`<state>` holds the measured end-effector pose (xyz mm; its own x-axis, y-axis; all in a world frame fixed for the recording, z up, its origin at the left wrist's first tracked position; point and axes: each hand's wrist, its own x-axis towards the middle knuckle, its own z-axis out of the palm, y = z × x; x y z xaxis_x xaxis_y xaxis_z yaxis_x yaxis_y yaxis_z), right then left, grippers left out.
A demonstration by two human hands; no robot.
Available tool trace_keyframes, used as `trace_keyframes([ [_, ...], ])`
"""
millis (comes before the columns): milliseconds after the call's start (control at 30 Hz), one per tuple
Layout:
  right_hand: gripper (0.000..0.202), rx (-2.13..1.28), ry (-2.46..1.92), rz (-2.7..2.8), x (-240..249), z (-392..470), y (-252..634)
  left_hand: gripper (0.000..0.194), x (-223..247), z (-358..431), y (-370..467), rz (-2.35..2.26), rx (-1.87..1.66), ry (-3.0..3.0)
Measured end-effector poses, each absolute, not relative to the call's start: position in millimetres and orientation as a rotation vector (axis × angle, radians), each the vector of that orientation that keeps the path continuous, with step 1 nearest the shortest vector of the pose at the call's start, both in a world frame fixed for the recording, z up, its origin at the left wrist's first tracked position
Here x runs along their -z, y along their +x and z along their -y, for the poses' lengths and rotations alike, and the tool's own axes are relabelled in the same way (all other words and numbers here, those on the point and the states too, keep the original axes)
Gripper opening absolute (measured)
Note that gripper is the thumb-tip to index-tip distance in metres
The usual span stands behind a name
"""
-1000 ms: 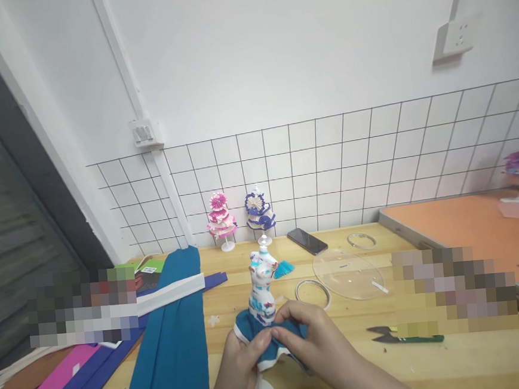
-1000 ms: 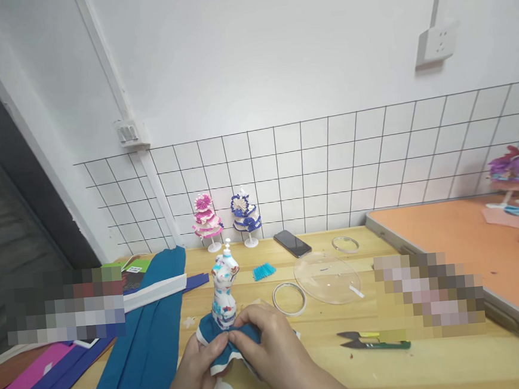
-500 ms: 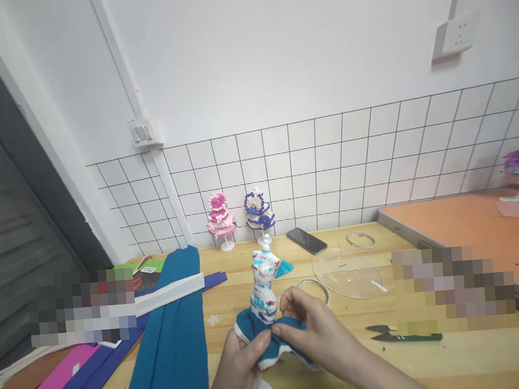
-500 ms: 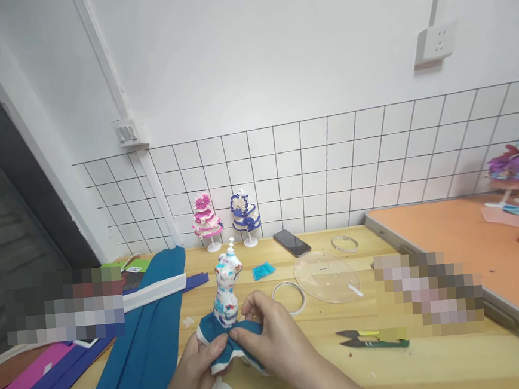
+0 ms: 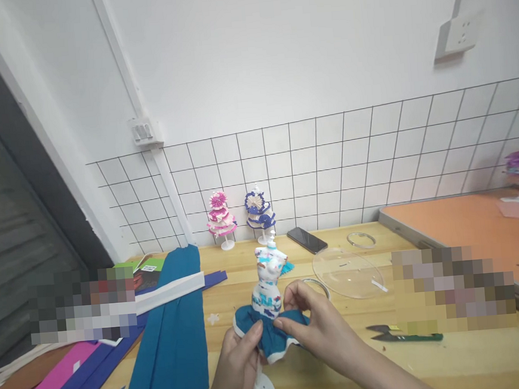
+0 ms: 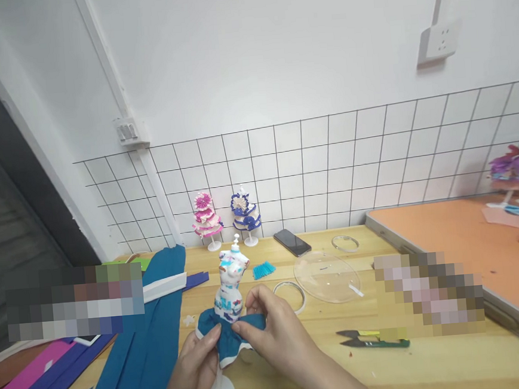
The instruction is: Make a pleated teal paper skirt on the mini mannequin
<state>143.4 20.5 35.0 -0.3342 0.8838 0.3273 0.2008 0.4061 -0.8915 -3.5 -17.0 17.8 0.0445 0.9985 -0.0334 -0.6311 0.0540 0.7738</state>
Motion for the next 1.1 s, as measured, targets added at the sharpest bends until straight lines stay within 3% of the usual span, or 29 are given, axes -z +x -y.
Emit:
trace_keyframes([
  [500, 0.033, -1.406, -0.803, 1.582, -63.4, -30.5, 165.6, 0.02, -12.8, 18.6, 2.0, -0.671, -1.223, 0.781],
  [767, 0.034, -1.438, -0.806, 1.535, -61.9, -35.0, 169.6, 0.025, -20.9, 16.0, -2.8, -0.778, -1.206, 0.809],
  [1100, 0.03, -1.454, -0.724, 1.433, -57.0, -37.8, 172.7, 0.02, -22.7, 15.6, -8.2, -0.586, -1.197, 0.729],
])
